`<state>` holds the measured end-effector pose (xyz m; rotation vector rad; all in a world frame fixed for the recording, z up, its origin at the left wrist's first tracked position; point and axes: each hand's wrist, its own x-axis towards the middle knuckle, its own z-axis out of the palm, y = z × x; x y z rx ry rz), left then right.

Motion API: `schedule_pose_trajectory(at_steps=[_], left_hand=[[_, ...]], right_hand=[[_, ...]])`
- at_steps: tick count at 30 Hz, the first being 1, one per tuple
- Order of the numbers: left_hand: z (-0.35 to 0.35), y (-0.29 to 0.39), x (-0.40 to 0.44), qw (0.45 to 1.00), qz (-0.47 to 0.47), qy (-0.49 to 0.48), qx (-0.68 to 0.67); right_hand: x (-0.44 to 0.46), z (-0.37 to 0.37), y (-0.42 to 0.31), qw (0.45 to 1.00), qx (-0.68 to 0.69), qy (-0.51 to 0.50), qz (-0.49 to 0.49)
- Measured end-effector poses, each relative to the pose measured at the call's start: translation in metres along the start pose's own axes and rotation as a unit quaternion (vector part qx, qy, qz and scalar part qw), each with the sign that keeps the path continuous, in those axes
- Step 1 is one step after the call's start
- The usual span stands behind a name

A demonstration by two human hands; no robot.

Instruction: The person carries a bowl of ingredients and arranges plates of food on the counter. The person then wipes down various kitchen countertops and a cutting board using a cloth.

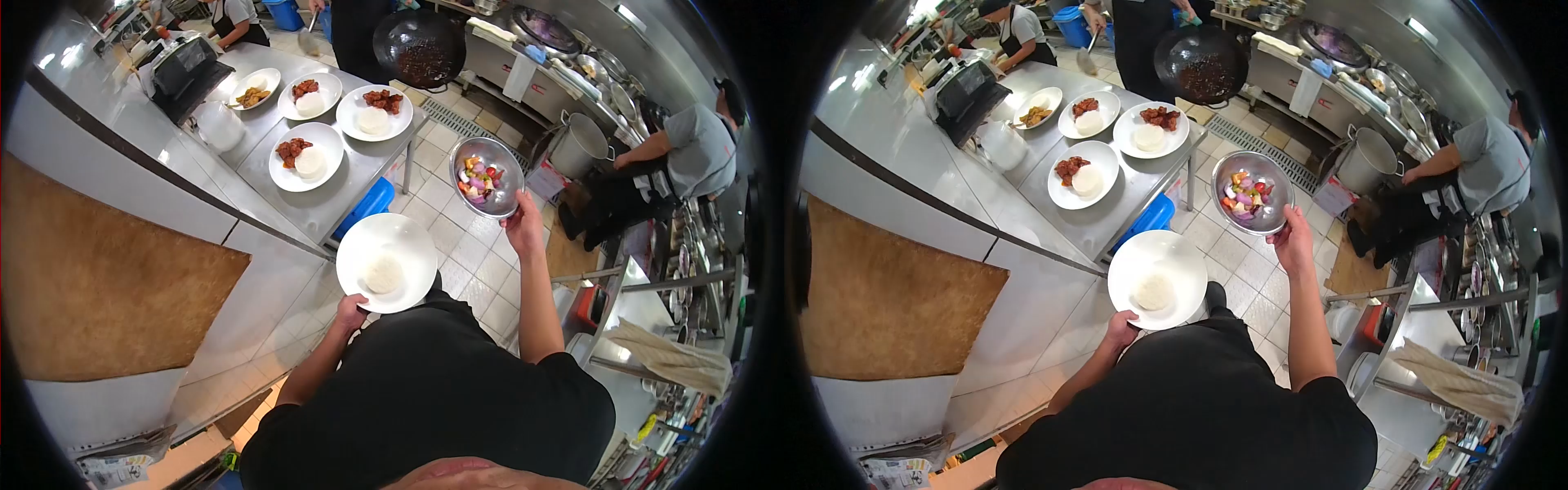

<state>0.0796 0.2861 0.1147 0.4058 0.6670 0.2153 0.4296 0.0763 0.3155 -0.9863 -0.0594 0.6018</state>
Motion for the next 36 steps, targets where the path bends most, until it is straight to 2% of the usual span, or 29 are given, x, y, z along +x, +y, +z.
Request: schedule_pose_trajectory(at_steps=[4,24,26,30,33,36], left_hand=[[0.016,0.004,0.005,0.999,0.02,0.046,0.014],[0.033,0.009,0.033,0.995,0.048,0.072,-0.043],[0.037,0.01,0.035,0.995,0.051,0.075,-0.041],[0.048,0.011,0.039,0.994,0.056,0.079,-0.042],[0.048,0.01,0.045,0.994,0.06,0.079,-0.047],[0.056,0.012,0.048,0.993,0.067,0.085,-0.052]], right_hand=[[0.012,0.01,-0.008,1.0,0.009,-0.004,-0.01],[0.087,-0.004,-0.038,0.995,0.085,-0.007,-0.057],[0.101,-0.008,-0.047,0.994,0.087,-0.031,-0.067],[0.123,0.003,-0.069,0.992,0.09,0.0,-0.086],[0.151,-0.003,-0.081,0.99,0.083,-0.044,-0.105],[0.191,0.021,-0.112,0.99,0.041,-0.041,-0.129]])
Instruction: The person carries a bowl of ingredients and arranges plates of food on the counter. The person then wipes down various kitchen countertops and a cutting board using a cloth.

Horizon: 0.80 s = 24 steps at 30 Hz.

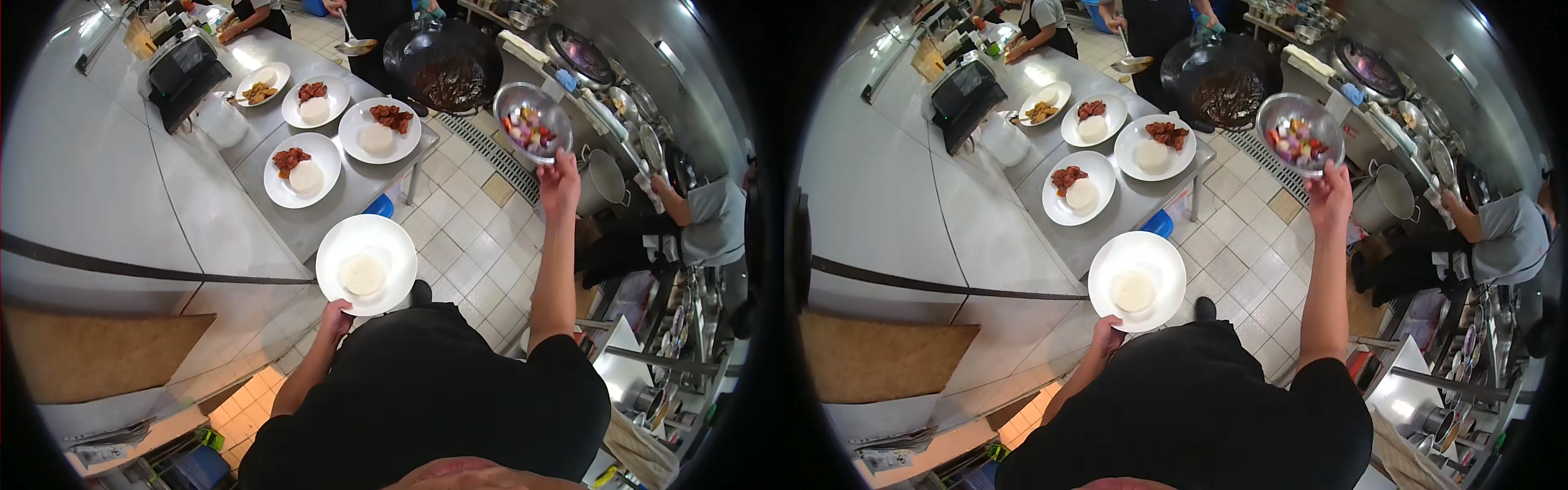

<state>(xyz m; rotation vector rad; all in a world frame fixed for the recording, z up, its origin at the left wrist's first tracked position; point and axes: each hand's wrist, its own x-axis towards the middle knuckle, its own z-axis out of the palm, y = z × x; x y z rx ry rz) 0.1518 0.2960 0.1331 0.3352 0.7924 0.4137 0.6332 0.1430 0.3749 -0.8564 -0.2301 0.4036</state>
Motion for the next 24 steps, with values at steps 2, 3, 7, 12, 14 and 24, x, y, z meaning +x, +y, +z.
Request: schedule_pose_trajectory(at_steps=[2,3,7,12,14,24], left_hand=[[0.009,0.002,-0.001,1.0,0.003,0.01,-0.004],[0.012,0.001,0.0,1.0,0.003,0.006,-0.004],[0.013,-0.008,0.007,1.0,0.007,0.015,-0.017],[0.023,-0.024,0.007,0.997,0.04,0.057,-0.038],[0.041,-0.026,0.002,0.995,0.046,0.074,-0.047],[0.056,-0.031,0.007,0.984,0.056,0.162,-0.056]], right_hand=[[0.047,0.01,-0.003,0.999,-0.038,-0.018,-0.012],[0.073,0.014,-0.003,0.997,-0.062,-0.042,-0.018],[0.182,0.023,0.025,0.968,-0.248,-0.037,-0.011],[0.288,-0.006,0.115,0.784,-0.612,-0.034,-0.1],[0.29,-0.01,0.136,0.669,-0.726,-0.058,-0.145],[0.332,0.032,0.125,0.602,-0.728,-0.135,-0.298]])
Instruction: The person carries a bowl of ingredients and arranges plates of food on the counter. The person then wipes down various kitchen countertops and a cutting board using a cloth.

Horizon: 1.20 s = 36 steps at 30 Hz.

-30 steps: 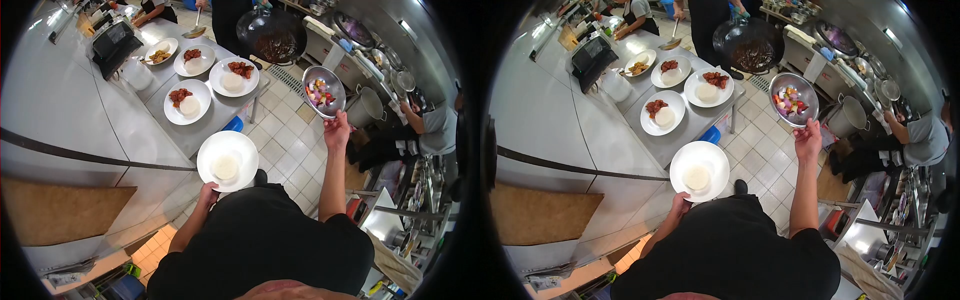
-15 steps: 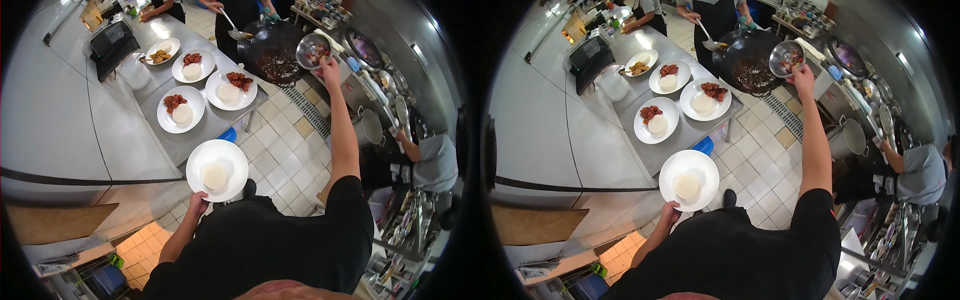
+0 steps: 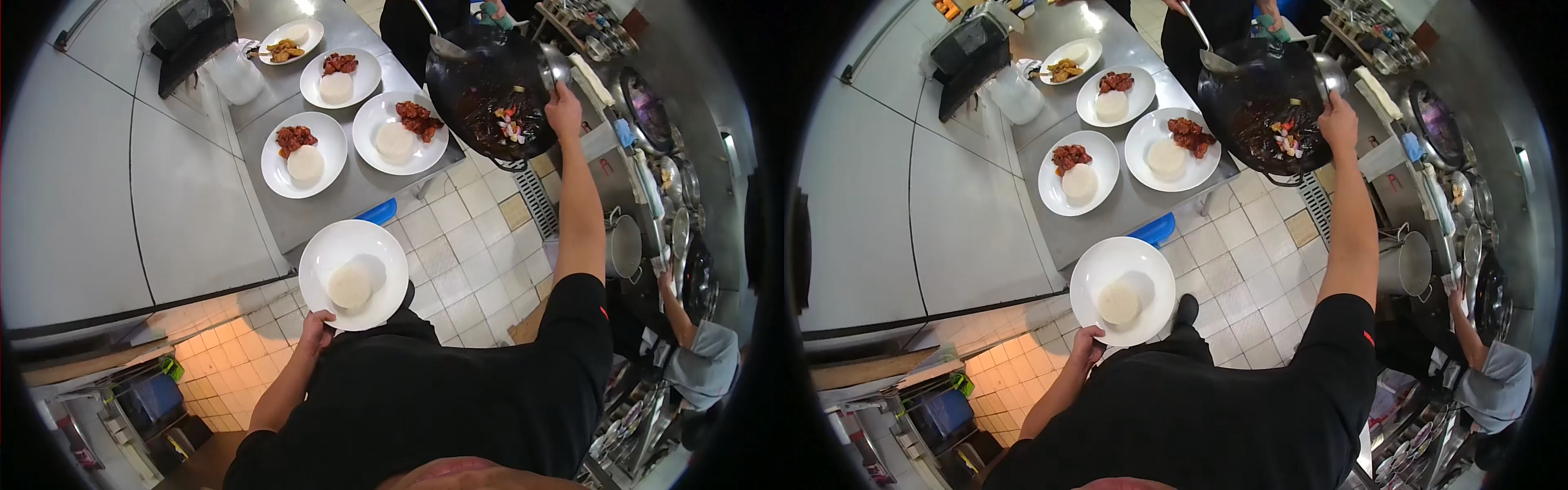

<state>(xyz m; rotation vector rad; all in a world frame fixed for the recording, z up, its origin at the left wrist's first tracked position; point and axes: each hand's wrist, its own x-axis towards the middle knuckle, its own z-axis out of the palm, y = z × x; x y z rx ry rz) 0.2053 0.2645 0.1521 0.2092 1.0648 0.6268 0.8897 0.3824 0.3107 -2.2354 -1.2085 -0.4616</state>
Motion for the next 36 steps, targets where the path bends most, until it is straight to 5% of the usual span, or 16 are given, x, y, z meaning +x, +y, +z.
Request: schedule_pose_trajectory(at_steps=[7,15,19,20,23,26,32,36], left_hand=[[-0.003,0.0,0.007,1.0,0.007,-0.008,-0.008],[0.005,0.009,0.0,1.0,-0.003,-0.008,-0.009],[-0.007,0.011,0.005,0.999,0.01,-0.039,-0.003],[-0.01,0.012,0.007,0.998,0.0,-0.053,0.031],[-0.012,0.016,0.008,0.996,-0.006,-0.079,0.038],[-0.022,0.021,0.016,0.989,-0.039,-0.128,0.062],[-0.027,0.041,0.02,0.959,-0.11,-0.207,0.161],[-0.025,0.037,0.032,0.927,-0.165,-0.25,0.227]], right_hand=[[-0.046,0.027,0.057,0.988,-0.082,-0.132,-0.027],[-0.056,0.005,0.08,0.983,-0.114,-0.147,-0.005],[-0.057,-0.075,0.069,0.997,-0.025,0.069,0.037],[-0.064,-0.091,0.091,0.964,0.137,0.016,0.227],[-0.154,-0.151,0.098,0.838,0.373,0.188,0.35],[-0.337,-0.164,0.132,0.63,0.506,0.178,0.563],[-0.754,-0.208,-0.056,0.411,0.468,0.084,0.777],[-0.935,-0.303,-0.209,0.236,0.444,0.095,0.859]])
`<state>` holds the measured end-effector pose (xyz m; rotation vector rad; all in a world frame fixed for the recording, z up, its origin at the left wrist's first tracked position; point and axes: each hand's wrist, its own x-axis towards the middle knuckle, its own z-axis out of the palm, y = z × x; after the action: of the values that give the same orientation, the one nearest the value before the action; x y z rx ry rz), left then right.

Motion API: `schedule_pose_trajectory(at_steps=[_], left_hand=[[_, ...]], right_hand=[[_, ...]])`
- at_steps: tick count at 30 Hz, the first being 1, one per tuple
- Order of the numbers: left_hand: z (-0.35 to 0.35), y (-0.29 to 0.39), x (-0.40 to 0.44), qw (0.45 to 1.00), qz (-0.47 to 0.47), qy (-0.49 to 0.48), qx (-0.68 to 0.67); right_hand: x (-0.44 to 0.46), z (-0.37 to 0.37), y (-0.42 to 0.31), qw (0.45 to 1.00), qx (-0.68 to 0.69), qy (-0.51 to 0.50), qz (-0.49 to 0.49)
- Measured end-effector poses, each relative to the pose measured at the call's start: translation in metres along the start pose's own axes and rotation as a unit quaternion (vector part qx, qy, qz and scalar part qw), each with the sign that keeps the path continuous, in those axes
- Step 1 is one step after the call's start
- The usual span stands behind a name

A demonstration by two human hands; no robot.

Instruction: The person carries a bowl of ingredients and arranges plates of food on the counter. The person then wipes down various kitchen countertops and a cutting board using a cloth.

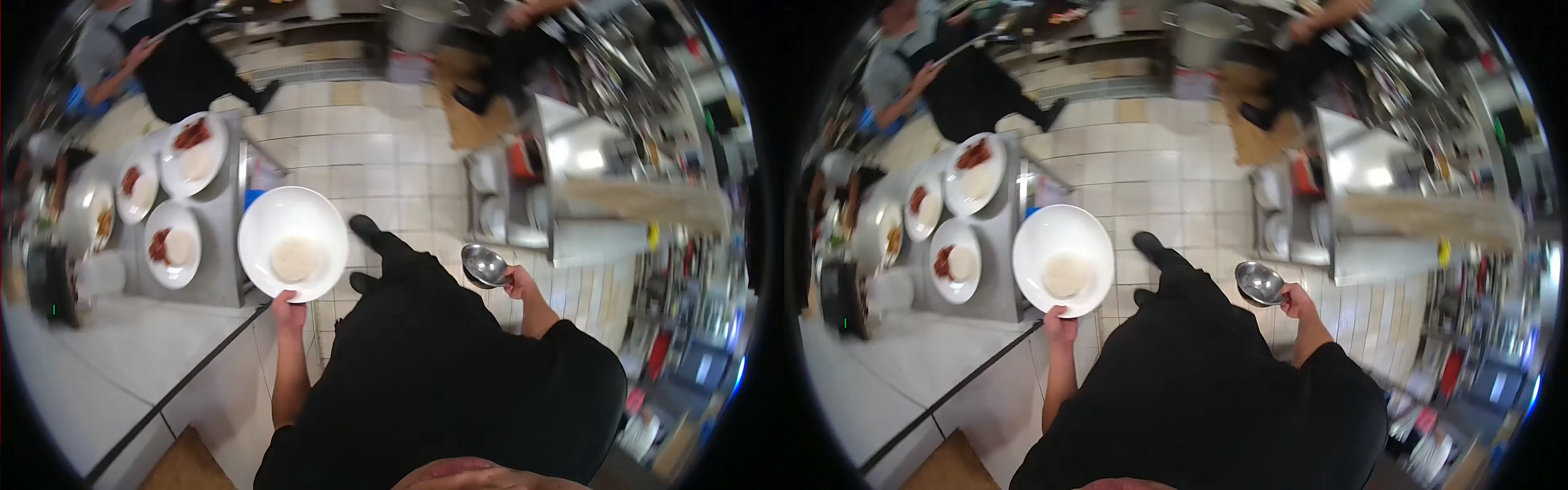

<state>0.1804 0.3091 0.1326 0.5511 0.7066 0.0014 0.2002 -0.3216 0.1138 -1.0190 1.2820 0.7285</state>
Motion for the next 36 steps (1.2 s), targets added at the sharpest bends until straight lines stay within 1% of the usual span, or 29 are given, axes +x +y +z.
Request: schedule_pose_trajectory(at_steps=[1,3,5,6,7,8,9,11,13,14,15,16,17,19,20,21,23,25,27,28,29,30,31,32,33,34,35,36], left_hand=[[0.009,0.001,-0.002,1.0,-0.023,-0.004,0.001],[0.02,-0.004,-0.005,0.998,-0.036,-0.004,0.052],[0.039,-0.014,-0.01,0.996,-0.042,-0.011,0.077],[0.052,-0.02,-0.015,0.996,-0.048,-0.017,0.079],[0.062,-0.028,-0.018,0.995,-0.051,-0.021,0.081],[0.067,-0.035,-0.019,0.994,-0.064,-0.027,0.08],[0.076,-0.044,-0.021,0.993,-0.075,-0.038,0.079],[0.091,-0.062,-0.028,0.993,-0.082,-0.054,0.07],[0.104,-0.082,-0.032,0.994,-0.076,-0.048,0.07],[0.109,-0.093,-0.035,0.995,-0.065,-0.037,0.067],[0.111,-0.104,-0.035,0.996,-0.05,-0.034,0.061],[0.102,-0.116,-0.027,0.997,-0.045,-0.025,0.061],[0.11,-0.126,-0.031,0.997,-0.049,-0.021,0.054],[0.131,-0.146,-0.04,0.998,-0.03,-0.045,0.026],[0.138,-0.155,-0.043,0.998,-0.026,-0.058,0.019],[0.145,-0.163,-0.047,0.999,-0.019,-0.047,0.01],[0.148,-0.175,-0.05,1.0,-0.008,-0.028,0.003],[0.151,-0.18,-0.055,0.999,0.009,-0.042,-0.004],[0.156,-0.18,-0.063,1.0,0.019,-0.009,-0.008],[0.158,-0.18,-0.065,1.0,0.022,0.005,-0.012],[0.157,-0.179,-0.065,0.999,0.028,0.007,-0.017],[0.155,-0.176,-0.065,0.999,0.034,0.009,-0.023],[0.152,-0.173,-0.065,0.999,0.039,0.011,-0.028],[0.153,-0.169,-0.067,0.998,0.056,0.011,-0.04],[0.148,-0.165,-0.066,0.996,0.066,0.017,-0.05],[0.14,-0.16,-0.063,0.995,0.076,0.023,-0.062],[0.133,-0.153,-0.06,0.993,0.086,0.03,-0.074],[0.128,-0.145,-0.058,0.992,0.089,0.036,-0.082]], right_hand=[[-0.015,-0.047,0.031,0.998,0.035,0.039,0.03],[-0.032,-0.148,0.086,0.988,0.142,0.064,0.01],[-0.121,-0.18,0.091,0.979,0.184,0.083,0.014],[-0.134,-0.211,0.096,0.964,0.228,0.116,-0.068],[-0.133,-0.248,0.099,0.929,0.281,0.152,-0.185],[-0.133,-0.282,0.096,0.89,0.323,0.171,-0.274],[-0.131,-0.307,0.086,0.855,0.359,0.17,-0.334],[-0.105,-0.385,0.058,0.832,0.418,0.09,-0.353],[-0.09,-0.382,0.013,0.763,0.461,0.141,-0.431],[-0.08,-0.385,-0.012,0.787,0.419,0.103,-0.44],[-0.055,-0.393,-0.035,0.771,0.41,0.094,-0.477],[-0.038,-0.39,-0.056,0.763,0.427,0.09,-0.477],[-0.024,-0.386,-0.078,0.756,0.442,0.087,-0.475],[0.002,-0.378,-0.117,0.747,0.454,0.114,-0.472],[0.038,-0.406,-0.136,0.745,0.452,0.114,-0.477],[0.074,-0.427,-0.156,0.743,0.451,0.113,-0.482],[0.068,-0.407,-0.181,0.769,0.409,0.112,-0.479],[0.043,-0.364,-0.193,0.772,0.428,0.142,-0.448],[0.031,-0.345,-0.196,0.809,0.413,0.092,-0.407],[0.018,-0.328,-0.191,0.808,0.438,0.074,-0.387],[0.024,-0.324,-0.18,0.81,0.433,0.113,-0.379],[0.045,-0.339,-0.162,0.829,0.383,0.128,-0.386],[0.047,-0.32,-0.142,0.826,0.235,0.281,-0.428],[0.046,-0.298,-0.122,0.787,0.087,0.45,-0.413],[0.032,-0.256,-0.109,0.779,-0.034,0.446,-0.44],[0.017,-0.214,-0.096,0.751,-0.146,0.441,-0.47],[0.009,-0.181,-0.088,0.784,-0.191,0.364,-0.464],[0.008,-0.14,-0.084,0.798,-0.186,0.269,-0.505]])
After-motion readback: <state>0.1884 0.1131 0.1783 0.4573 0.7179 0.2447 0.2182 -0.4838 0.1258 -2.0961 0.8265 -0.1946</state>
